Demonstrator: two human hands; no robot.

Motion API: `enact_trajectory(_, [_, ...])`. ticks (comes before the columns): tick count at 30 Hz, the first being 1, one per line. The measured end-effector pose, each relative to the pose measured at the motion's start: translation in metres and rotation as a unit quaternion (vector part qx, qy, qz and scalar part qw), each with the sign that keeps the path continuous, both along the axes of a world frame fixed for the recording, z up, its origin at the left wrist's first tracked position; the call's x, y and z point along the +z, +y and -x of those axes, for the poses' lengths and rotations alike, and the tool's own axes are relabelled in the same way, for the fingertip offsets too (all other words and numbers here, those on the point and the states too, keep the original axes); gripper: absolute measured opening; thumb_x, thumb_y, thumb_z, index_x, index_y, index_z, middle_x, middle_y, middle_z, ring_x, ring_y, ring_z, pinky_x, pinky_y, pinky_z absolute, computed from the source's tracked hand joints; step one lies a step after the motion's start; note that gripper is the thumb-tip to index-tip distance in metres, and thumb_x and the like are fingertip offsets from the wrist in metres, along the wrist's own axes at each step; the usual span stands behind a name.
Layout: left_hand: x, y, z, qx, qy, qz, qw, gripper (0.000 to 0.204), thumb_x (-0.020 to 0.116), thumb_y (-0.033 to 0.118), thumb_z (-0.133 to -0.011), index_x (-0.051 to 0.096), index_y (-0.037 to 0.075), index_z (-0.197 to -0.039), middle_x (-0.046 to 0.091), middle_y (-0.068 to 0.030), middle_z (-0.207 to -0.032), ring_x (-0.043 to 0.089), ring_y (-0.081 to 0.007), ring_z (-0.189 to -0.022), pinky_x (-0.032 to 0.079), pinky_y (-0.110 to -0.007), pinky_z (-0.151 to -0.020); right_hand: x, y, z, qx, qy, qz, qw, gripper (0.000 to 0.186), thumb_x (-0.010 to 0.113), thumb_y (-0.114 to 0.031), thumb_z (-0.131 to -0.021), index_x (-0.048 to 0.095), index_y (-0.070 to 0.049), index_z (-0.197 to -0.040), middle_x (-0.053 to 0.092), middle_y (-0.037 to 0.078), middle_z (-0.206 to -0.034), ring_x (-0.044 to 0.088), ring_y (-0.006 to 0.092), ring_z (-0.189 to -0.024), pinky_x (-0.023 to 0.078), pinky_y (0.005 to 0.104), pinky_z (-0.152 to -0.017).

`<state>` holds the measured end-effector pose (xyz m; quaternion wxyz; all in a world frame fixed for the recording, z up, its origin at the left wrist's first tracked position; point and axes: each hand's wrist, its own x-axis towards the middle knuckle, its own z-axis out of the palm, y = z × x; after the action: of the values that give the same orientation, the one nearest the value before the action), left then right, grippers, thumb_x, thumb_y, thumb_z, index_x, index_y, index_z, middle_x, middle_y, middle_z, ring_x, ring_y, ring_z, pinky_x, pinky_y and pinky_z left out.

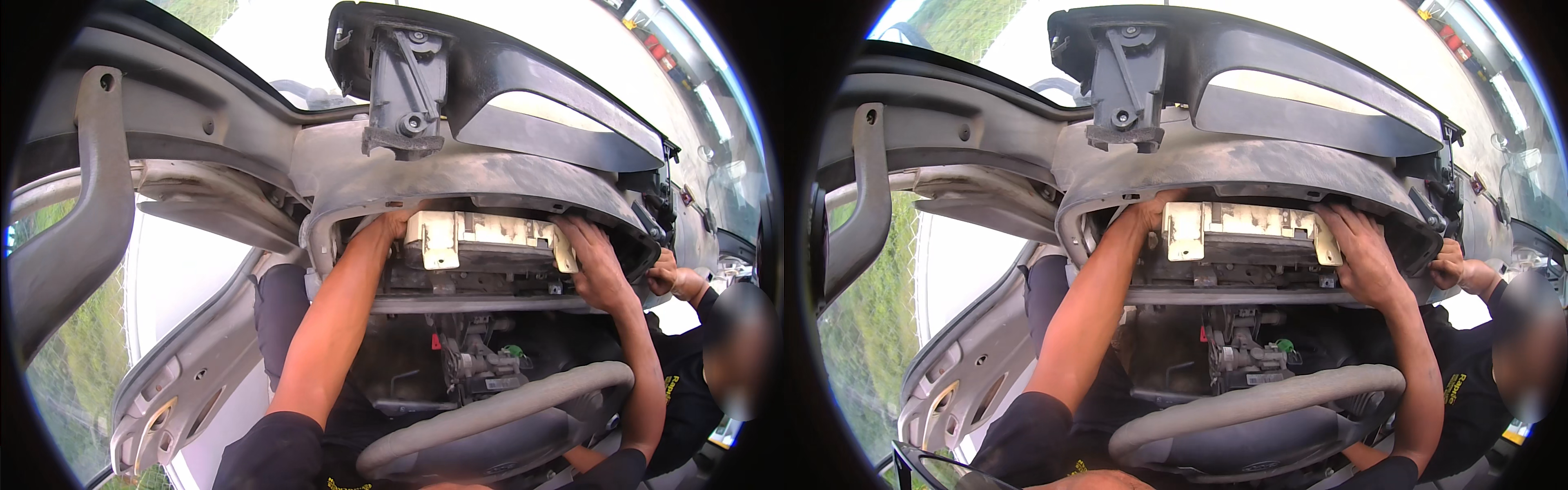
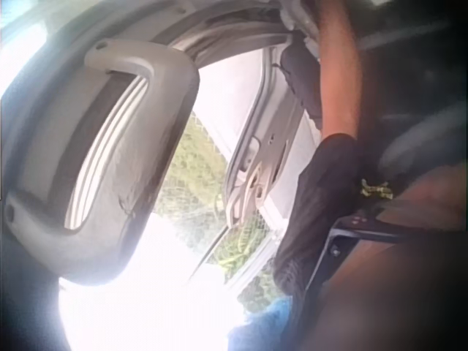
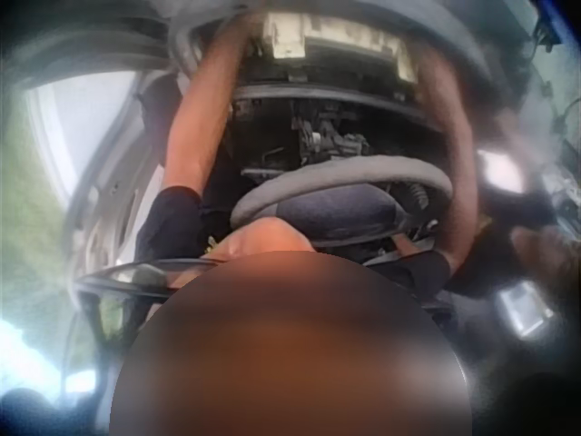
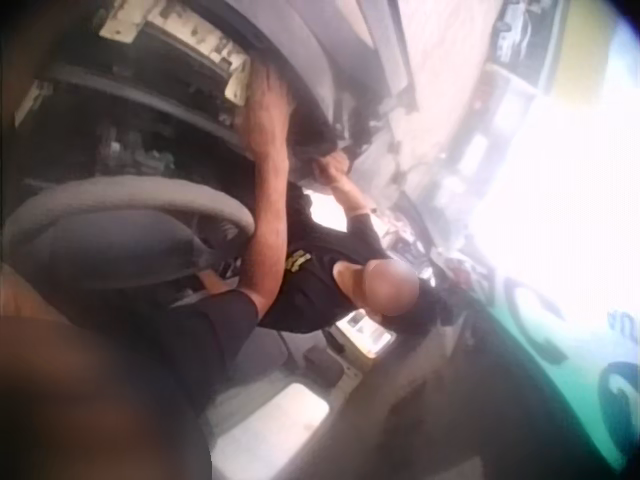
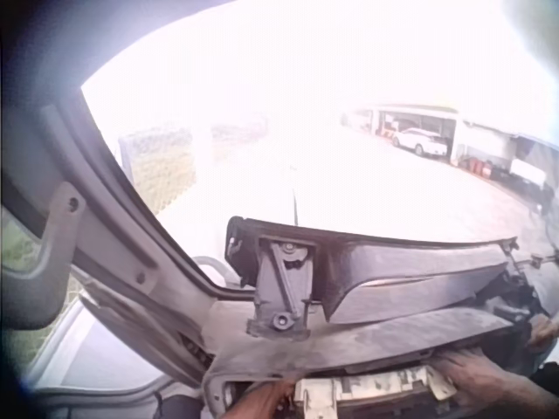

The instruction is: The person installs a dashboard instrument cluster into a vehicle, aligning the unit and securing it with screws using a screwdriver. A second person assists by holding the dashboard in place.

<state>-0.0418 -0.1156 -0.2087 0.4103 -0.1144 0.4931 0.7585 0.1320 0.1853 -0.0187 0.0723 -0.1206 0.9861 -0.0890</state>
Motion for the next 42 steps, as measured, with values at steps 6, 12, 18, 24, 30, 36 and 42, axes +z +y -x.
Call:
enact_trajectory(6, [-0.004,0.001,0.001,0.012,0.074,0.025,0.997,0.045,0.066,0.016,-0.104,0.054,-0.003,-0.143,0.064,-0.016,-0.137,0.066,-0.0235,-0.116,0.057,-0.038,-0.098,0.006,-0.008,0.005,-0.007,-0.014,-0.015,1.0,0.084,0.065,0.008,-0.069,0.047,-0.006,-0.15,0.052,0.022,-0.146,0.048,0.0452,-0.136,0.036,0.053,-0.118])
enact_trajectory(12, [-0.009,-0.01,-0.01,0.055,0.203,0.125,0.97,0.048,0.065,0.02,-0.105,0.053,-0.003,-0.146,0.061,-0.0167,-0.142,0.062,-0.0246,-0.125,0.052,-0.038,-0.105,0.027,-0.03,0.025,0.019,-0.096,0.017,0.995,0.076,0.079,-0.029,-0.085,0.047,-0.003,-0.148,0.057,0.027,-0.139,0.054,0.0465,-0.131,0.042,0.0526,-0.113])
enact_trajectory(18, [0.065,-0.009,-0.076,0.052,0.136,0.102,0.984,0.069,0.042,0.052,-0.112,0.05,-0.003,-0.152,0.052,-0.0167,-0.157,0.044,-0.0257,-0.146,0.028,-0.036,-0.123,0.031,-0.025,0.029,-0.076,-0.195,-0.003,0.978,0.081,0.076,-0.044,-0.087,0.045,-0.001,-0.148,0.06,0.031,-0.135,0.055,0.0474,-0.131,0.043,0.0505,-0.111])
enact_trajectory(24, [0.061,-0.024,-0.097,0.162,0.072,0.075,0.981,0.064,0.047,0.04,-0.112,0.046,-0.009,-0.152,0.048,-0.0206,-0.158,0.041,-0.0266,-0.148,0.029,-0.034,-0.121,0.014,-0.031,0.043,-0.048,-0.184,0.025,0.981,0.085,0.082,-0.027,-0.076,0.049,-0.001,-0.151,0.059,0.029,-0.142,0.053,0.0451,-0.135,0.039,0.0477,-0.117])
enact_trajectory(30, [0.061,-0.028,-0.099,0.19,0.1,0.039,0.976,0.049,0.051,0.028,-0.111,0.054,-0.008,-0.144,0.055,-0.015,-0.15,0.047,-0.0226,-0.141,0.03,-0.036,-0.122,0.002,-0.015,0.045,-0.093,-0.179,-0.082,0.976,0.079,0.082,-0.026,-0.067,0.057,0.004,-0.136,0.067,0.03,-0.12,0.061,0.0476,-0.117,0.048,0.0483,-0.105])
enact_trajectory(36, [0.052,-0.038,-0.097,0.16,0.003,-0.019,0.987,0.061,0.058,0.036,-0.11,0.045,-0.007,-0.152,0.045,-0.0135,-0.156,0.04,-0.0197,-0.143,0.028,-0.033,-0.122,0.007,-0.029,0.049,-0.059,-0.186,-0.059,0.979,0.077,0.082,-0.021,-0.066,0.06,0.005,-0.136,0.069,0.028,-0.119,0.066,0.0459,-0.114,0.052,0.0484,-0.102])
enact_trajectory(42, [0.057,-0.058,-0.101,0.178,-0.008,-0.058,0.982,0.051,0.063,0.029,-0.108,0.049,0.0,-0.146,0.053,-0.0085,-0.147,0.05,-0.0216,-0.136,0.038,-0.036,-0.117,-0.004,-0.035,0.057,-0.055,-0.154,-0.036,0.986,0.07,0.083,-0.019,-0.065,0.069,0.002,-0.13,0.071,0.026,-0.121,0.067,0.0426,-0.115,0.052,0.046,-0.105])
